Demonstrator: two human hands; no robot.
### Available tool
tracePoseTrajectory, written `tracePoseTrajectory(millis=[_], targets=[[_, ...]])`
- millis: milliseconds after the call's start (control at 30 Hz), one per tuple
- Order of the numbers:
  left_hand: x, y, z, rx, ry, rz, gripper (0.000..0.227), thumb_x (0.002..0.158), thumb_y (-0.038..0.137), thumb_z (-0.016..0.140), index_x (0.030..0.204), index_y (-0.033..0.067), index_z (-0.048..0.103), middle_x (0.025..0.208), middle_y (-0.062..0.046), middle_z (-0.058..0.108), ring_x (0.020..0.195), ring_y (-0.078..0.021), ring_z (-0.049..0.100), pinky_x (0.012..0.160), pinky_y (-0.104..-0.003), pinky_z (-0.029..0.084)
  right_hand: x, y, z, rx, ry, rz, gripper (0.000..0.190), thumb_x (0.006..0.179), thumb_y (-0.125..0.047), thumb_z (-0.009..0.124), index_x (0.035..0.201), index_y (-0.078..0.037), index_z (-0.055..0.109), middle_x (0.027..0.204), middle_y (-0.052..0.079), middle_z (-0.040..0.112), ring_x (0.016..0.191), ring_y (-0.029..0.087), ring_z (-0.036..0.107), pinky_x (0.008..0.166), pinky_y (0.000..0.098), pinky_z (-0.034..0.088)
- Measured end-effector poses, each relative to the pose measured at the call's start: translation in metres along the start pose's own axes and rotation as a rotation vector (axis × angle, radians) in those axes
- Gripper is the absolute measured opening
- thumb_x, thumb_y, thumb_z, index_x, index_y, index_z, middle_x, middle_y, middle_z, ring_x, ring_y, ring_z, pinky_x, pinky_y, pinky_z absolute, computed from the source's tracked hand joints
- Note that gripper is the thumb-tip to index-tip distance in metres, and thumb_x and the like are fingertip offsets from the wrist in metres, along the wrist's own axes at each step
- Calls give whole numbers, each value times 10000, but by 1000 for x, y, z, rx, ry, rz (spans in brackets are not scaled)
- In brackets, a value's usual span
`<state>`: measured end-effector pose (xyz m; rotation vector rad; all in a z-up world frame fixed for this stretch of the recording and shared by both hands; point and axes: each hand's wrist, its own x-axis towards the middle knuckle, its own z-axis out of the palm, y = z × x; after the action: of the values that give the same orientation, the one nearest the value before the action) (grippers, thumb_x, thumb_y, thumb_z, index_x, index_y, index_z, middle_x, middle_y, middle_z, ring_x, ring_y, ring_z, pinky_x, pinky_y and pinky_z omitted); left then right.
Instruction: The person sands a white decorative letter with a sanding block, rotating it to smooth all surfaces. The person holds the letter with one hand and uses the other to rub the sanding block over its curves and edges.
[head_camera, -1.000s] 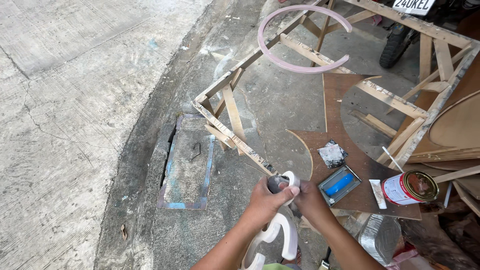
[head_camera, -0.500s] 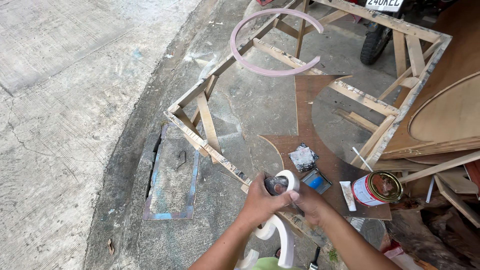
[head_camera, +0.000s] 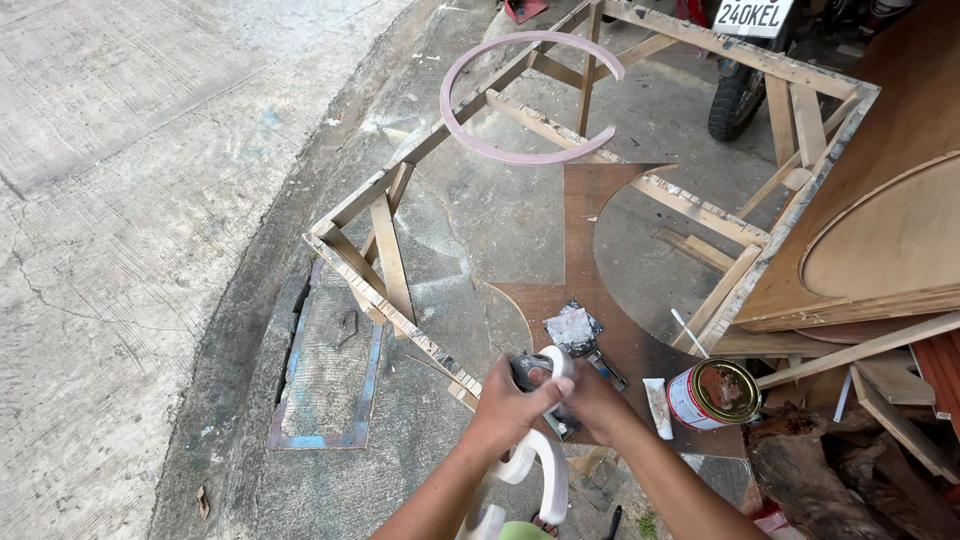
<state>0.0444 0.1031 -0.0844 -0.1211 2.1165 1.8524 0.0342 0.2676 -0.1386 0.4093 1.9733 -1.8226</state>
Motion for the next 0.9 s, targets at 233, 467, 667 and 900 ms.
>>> tracePoseTrajectory(millis=[233, 467, 667, 900], targets=[[1, 18, 15, -430, -65, -266, 604, 717, 403, 828, 1158, 53, 607, 1041, -111, 714, 930, -199, 658, 842, -303, 525, -29, -41, -16, -823, 470, -772, 291, 931, -373, 638, 728, -165, 631, 616, 62, 671, 495, 335, 583, 481, 473, 351], [-10, 54, 21, -468, -136, -498, 528, 848, 580, 697, 1039, 99, 590, 845, -80, 659, 670, -186, 576, 615, -294, 459, -21, -30, -31, -995, 553, -1156, 220, 964, -246, 559, 854, -85, 662, 675, 73, 625, 584, 306, 581, 501, 448, 379], [25, 40, 10, -124, -140, -11, 605, 634, 515, 860, 973, 126, 545, 830, -4, 576, 781, -117, 511, 675, -277, 428, -3, -14, -28, 325, 12, 59, 363, 817, -374, 796, 1027, -81, 755, 835, 49, 659, 695, 159, 529, 553, 300, 351], [45, 48, 8, -402, -240, -425, 471, 844, 561, 707, 1011, 151, 545, 717, -17, 478, 633, -124, 465, 555, -280, 413, -19, -86, -29, -1156, 765, -1414, 194, 970, -37, 576, 788, -44, 643, 653, 54, 558, 558, 235, 487, 470, 377, 359]])
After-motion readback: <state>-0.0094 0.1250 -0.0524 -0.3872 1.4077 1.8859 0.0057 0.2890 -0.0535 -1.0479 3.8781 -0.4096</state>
